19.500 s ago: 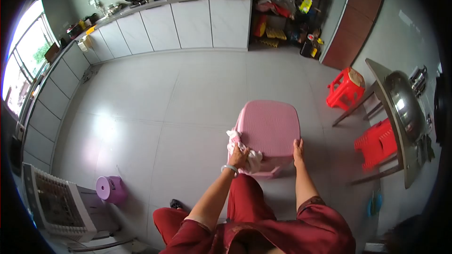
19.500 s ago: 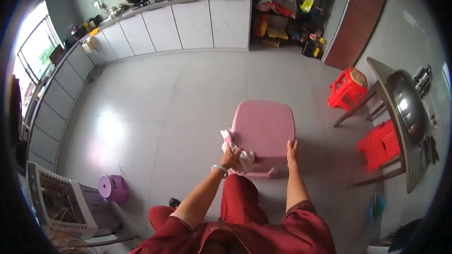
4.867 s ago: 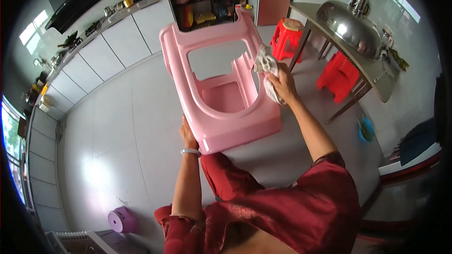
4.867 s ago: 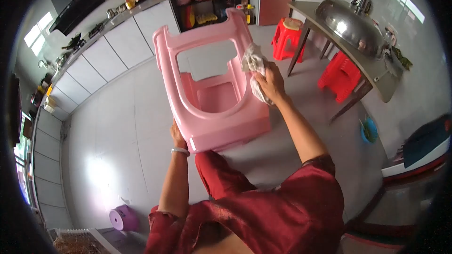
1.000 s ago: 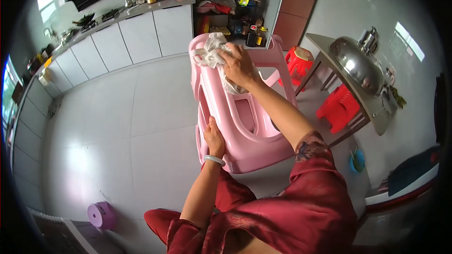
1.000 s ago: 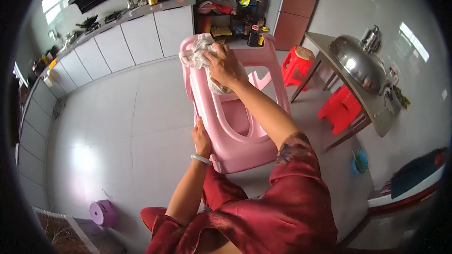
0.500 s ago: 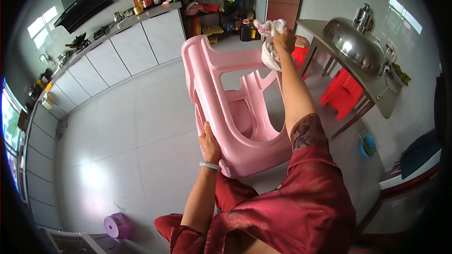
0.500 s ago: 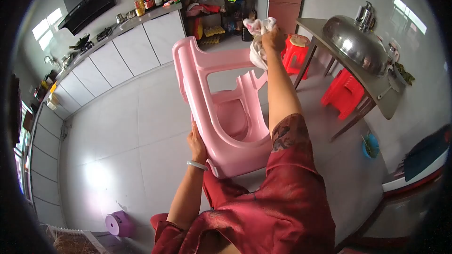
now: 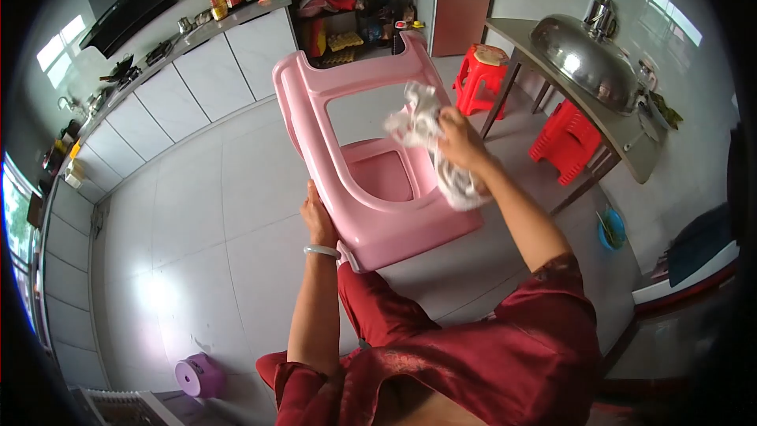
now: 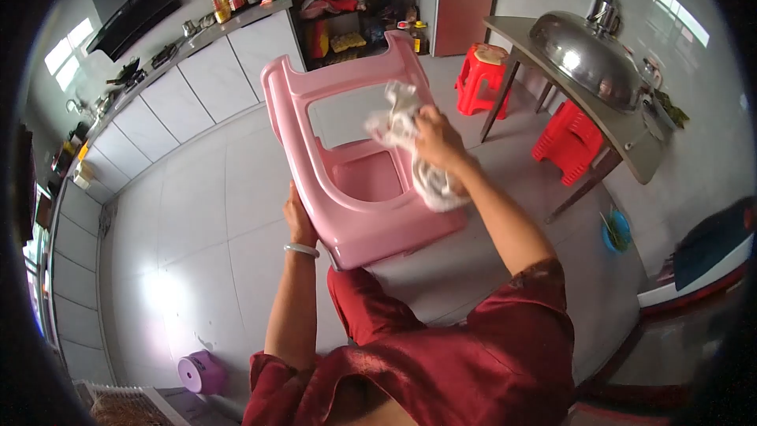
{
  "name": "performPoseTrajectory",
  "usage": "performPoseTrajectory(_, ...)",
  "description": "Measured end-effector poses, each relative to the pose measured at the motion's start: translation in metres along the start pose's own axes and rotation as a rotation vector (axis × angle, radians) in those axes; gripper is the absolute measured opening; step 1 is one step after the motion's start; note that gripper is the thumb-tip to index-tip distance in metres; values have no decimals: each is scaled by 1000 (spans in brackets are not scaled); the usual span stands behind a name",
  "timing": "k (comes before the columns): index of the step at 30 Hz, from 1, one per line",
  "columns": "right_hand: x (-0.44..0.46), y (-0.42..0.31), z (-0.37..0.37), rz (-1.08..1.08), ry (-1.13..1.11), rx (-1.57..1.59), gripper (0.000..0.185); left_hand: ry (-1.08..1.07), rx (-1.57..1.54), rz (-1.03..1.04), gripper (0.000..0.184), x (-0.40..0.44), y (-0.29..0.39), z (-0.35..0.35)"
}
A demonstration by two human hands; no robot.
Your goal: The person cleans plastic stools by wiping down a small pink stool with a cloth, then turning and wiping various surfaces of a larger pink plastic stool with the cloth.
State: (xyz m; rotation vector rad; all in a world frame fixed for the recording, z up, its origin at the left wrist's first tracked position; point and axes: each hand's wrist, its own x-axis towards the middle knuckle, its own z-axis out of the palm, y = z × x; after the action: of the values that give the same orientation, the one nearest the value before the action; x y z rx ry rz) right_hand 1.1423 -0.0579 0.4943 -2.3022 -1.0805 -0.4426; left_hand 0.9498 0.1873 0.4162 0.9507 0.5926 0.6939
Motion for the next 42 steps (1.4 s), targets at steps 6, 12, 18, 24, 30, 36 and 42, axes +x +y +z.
performPoseTrajectory(6, -105, -82, -8, -81, 103, 142, 47, -21, 8, -41, 45, 10, 7, 8)
performPoseTrajectory(12, -96, -144, 3, -551, -94, 44, 53, -79, 29, -53, 53, 34, -7, -14)
performPoseTrajectory(18, 22, -184, 57, -847, 40, -360, 43, -165, -131, -1, 51, 59, -42, -30)
performPoseTrajectory(24, 169, -177, 132, -489, -39, -185, 35, 18, 278, 45, 60, 38, -17, -19)
performPoseTrajectory(30, 95, -217, 130, -642, -44, -353, 40, -37, 231, 194, 47, 38, -17, -32)
performPoseTrajectory(36, -60, -235, 74, -670, -135, 55, 35, -257, -399, -119, 46, 26, -6, -37)
performPoseTrajectory(42, -110, -167, 3, -441, -26, 49, 36, -62, 6, -71, 49, 20, 9, -18)
